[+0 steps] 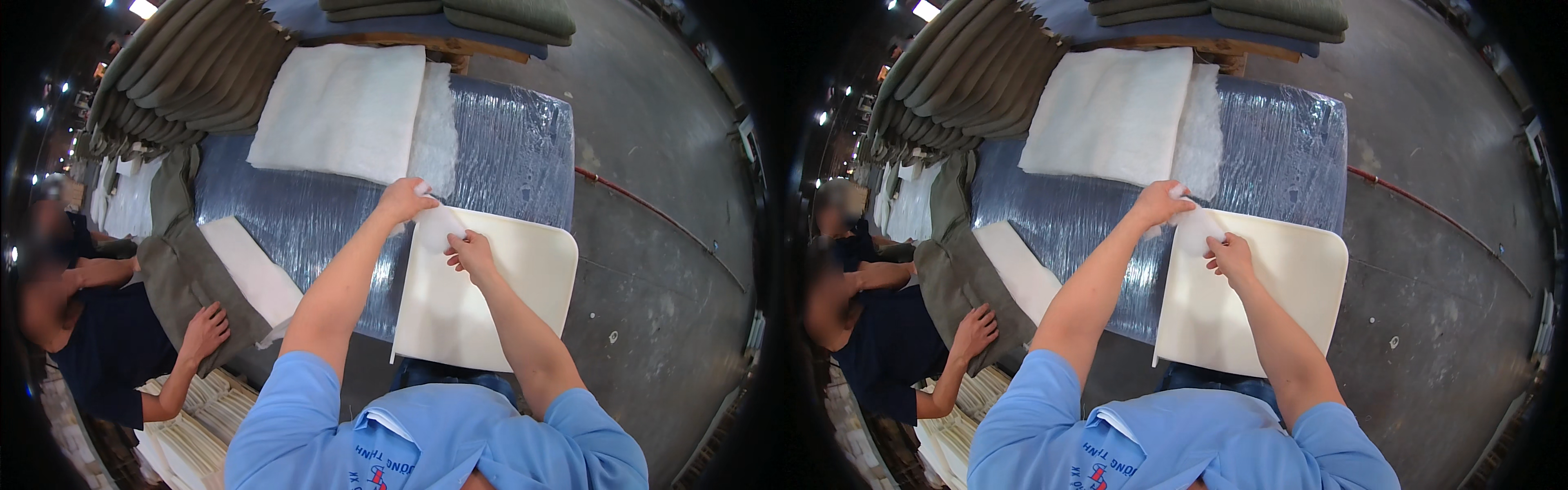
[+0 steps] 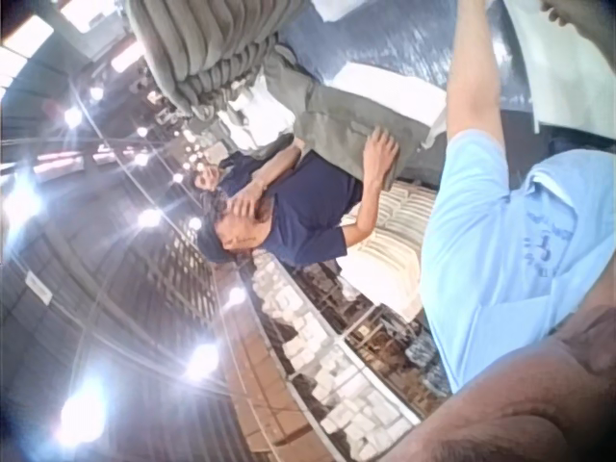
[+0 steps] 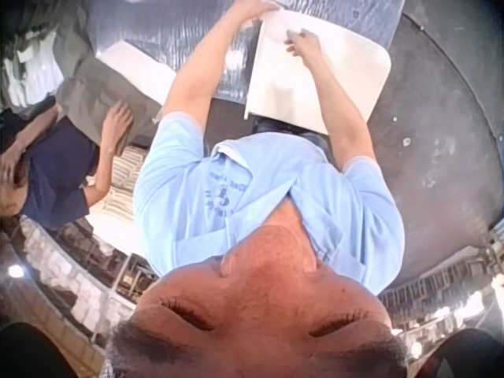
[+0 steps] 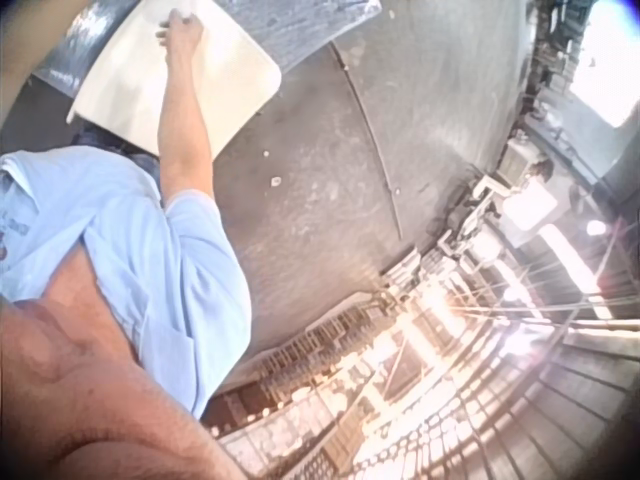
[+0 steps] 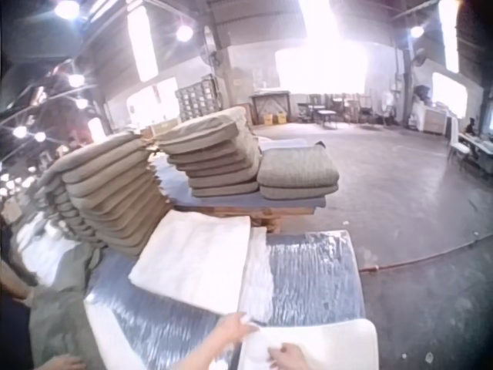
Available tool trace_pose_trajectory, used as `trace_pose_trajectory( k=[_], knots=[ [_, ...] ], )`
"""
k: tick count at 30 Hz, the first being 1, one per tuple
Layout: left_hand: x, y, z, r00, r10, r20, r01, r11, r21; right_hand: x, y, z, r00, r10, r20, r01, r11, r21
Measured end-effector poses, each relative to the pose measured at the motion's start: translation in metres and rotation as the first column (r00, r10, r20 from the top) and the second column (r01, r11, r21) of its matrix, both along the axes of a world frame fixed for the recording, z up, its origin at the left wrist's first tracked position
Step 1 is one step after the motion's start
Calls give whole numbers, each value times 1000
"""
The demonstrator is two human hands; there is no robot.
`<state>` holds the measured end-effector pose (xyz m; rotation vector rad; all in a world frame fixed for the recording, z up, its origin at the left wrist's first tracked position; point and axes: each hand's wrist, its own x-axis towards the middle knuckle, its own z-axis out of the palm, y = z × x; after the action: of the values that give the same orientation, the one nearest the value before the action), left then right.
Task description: The person places white fibrous filling into a cushion cover, smooths it, and then covers it with a white sheet. The person repeats this process with multiple cushion covers.
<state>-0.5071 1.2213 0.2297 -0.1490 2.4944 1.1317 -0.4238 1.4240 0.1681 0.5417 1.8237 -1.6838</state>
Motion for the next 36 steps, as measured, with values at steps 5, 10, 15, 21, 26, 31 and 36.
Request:
trace_pose_trajectory(
  k=[5, 10, 15, 21, 26, 31, 36],
  knots=[
    [16, -27, -5, 857, 322, -403, -387, 918, -88, -10, -17, -11, 997, -54, 55, 50, 996, 70],
    [103, 9, -35, 939, 232, -254, -224, 973, 61, -12, -15, -18, 992, -118, 40, 116, 992, 43],
    [146, 54, -51, 969, -55, -242, 27, 993, -117, -17, -15, -19, 997, -70, 22, 67, 990, 121],
    [128, 50, -51, 966, -237, 104, 259, 884, -389, -17, -8, -15, 949, -112, -296, 228, 890, 395],
    [129, 49, -58, 975, -220, 8, 211, 924, -318, -20, -19, -22, 867, 52, -495, 29, 988, 155],
    [131, 25, -75, 990, 40, -134, -59, 988, -142, -35, -24, -33, 740, 391, -547, -131, 882, 453],
    [136, 5, -60, 969, 246, -35, -248, 965, -80, -35, -22, -44, 707, 489, -511, -179, 823, 539]
  ],
)
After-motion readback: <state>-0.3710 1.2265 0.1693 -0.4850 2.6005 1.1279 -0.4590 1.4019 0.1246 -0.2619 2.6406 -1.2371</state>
